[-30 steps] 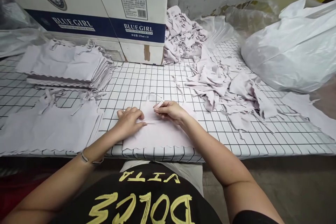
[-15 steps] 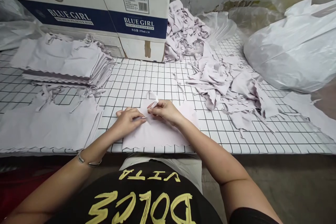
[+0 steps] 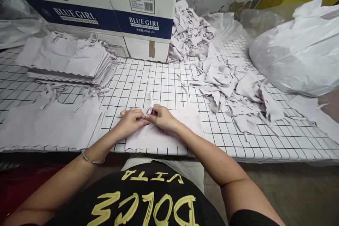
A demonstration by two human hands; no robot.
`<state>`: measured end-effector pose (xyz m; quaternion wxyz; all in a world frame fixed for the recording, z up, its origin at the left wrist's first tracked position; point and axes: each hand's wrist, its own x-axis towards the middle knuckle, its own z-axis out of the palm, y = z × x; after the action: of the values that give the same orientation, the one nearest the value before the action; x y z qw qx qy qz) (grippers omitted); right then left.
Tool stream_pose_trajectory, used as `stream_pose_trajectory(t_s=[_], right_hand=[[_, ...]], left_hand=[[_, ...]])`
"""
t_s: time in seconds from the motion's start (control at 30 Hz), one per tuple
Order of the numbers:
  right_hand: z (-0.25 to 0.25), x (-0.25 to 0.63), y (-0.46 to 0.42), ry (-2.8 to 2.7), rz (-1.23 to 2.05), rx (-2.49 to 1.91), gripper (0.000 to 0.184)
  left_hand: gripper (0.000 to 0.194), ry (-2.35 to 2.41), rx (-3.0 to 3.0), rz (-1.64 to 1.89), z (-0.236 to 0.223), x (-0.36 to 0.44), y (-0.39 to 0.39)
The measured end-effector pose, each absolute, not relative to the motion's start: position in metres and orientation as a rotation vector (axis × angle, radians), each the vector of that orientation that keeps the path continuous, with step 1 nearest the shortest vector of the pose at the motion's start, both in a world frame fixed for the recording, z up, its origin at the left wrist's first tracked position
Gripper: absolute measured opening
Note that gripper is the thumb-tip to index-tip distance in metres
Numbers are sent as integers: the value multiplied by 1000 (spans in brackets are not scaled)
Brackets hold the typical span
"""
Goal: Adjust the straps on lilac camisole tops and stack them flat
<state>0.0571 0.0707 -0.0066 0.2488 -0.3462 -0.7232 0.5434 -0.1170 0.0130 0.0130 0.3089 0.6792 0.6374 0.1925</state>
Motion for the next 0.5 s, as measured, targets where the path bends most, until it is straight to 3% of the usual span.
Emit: stream_pose_trajectory(t_s=[0.27, 0.5], right_hand=[[0, 58, 70, -2170, 1346, -872, 6], [18, 60, 74, -2543, 891, -669, 11]], left_hand=[[22, 1658, 1777, 485, 14, -118, 13], [19, 1661, 1788, 496, 15, -112, 10]])
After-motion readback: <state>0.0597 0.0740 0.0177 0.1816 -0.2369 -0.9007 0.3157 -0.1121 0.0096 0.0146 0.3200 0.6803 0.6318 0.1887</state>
